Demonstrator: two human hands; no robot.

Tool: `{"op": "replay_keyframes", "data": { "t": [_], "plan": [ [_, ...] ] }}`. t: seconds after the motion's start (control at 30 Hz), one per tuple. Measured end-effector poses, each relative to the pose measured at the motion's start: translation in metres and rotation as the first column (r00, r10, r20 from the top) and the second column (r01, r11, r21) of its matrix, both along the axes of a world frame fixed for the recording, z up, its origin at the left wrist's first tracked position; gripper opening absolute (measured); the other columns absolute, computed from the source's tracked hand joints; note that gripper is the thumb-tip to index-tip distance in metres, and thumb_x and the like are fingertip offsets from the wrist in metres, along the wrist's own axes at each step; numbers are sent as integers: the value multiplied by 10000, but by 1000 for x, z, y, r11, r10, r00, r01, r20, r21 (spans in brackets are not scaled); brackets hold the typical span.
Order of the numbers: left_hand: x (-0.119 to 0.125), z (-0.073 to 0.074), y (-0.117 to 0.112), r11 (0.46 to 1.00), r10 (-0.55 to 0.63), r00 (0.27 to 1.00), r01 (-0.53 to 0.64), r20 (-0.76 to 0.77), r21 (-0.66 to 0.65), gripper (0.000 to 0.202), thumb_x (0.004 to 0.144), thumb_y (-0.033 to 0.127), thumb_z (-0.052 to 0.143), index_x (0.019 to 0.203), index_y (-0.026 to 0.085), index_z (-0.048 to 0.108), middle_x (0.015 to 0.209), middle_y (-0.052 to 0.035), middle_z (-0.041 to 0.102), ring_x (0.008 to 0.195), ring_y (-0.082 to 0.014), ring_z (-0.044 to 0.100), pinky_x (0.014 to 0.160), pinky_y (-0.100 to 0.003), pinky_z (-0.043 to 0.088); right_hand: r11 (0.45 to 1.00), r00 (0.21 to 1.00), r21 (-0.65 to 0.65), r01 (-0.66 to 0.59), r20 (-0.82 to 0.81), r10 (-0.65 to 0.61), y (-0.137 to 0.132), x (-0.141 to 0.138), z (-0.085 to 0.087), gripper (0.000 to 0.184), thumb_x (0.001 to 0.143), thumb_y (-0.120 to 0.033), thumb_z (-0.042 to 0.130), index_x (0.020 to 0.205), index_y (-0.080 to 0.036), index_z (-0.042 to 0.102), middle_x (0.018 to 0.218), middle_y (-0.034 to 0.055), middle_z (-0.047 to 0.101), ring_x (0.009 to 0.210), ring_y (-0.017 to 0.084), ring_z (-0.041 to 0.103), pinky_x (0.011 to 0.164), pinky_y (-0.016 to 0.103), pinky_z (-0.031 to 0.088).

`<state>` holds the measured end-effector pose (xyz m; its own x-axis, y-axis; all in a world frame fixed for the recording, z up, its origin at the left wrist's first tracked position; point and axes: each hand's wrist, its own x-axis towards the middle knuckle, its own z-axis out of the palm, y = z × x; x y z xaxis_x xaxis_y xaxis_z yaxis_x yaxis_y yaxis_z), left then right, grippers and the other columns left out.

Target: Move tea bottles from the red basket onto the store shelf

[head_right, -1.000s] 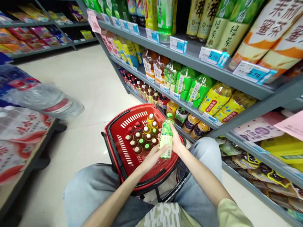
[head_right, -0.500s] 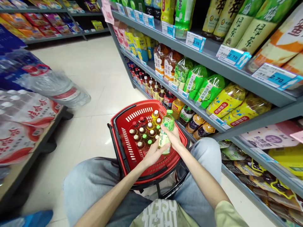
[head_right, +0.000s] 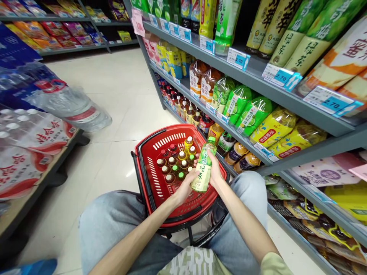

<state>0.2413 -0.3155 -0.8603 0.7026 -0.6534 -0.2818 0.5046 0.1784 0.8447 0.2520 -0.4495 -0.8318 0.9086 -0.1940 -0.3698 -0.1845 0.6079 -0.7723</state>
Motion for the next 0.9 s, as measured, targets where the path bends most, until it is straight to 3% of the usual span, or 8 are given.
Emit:
{"op": "replay_keyframes", "data": {
  "t": [0.2,0.37,0.57,0.73,0.9],
  "plan": [
    [4,12,4,977,-99,927,23,361,210,528,919,348,480,1403,141,451,1413,-139,567,1316,-290,502,1152,-443,363,996,997,-60,-59,45,62,0,2,3,582,798,-734,630,996,-192,704,749,65,737,727,229,726,634,321,583],
    [-4,18,7,936,-167,918,32,361,351,490,916,334,438,1360,129,455,1288,-143,629,1233,-287,559,1095,-440,412,995,999,-100,-31,32,34,-1,-2,-2,527,814,-689,655,998,-198,697,778,53,738,724,224,718,632,315,581],
    [-9,7,15,861,-247,861,-16,445,509,453,898,353,497,1290,130,454,1052,-123,674,918,-265,646,856,-391,491,961,997,-272,45,71,-27,-1,-7,-17,475,802,-606,728,1035,-195,670,834,33,733,700,198,700,641,307,566],
    [-7,-1,23,856,-234,863,-34,447,515,480,871,316,491,1315,143,444,1121,-117,655,974,-259,634,869,-375,497,909,991,-417,-5,122,61,0,-9,-20,412,773,-524,786,981,-183,686,811,28,721,789,192,692,731,299,551],
    [-6,5,22,882,-233,889,22,394,471,508,908,331,442,1387,162,436,1168,-113,658,1082,-264,616,954,-383,481,921,995,-389,29,97,10,2,-6,-18,446,767,-578,760,936,-173,683,718,17,691,737,187,675,698,291,540]
  ]
}}
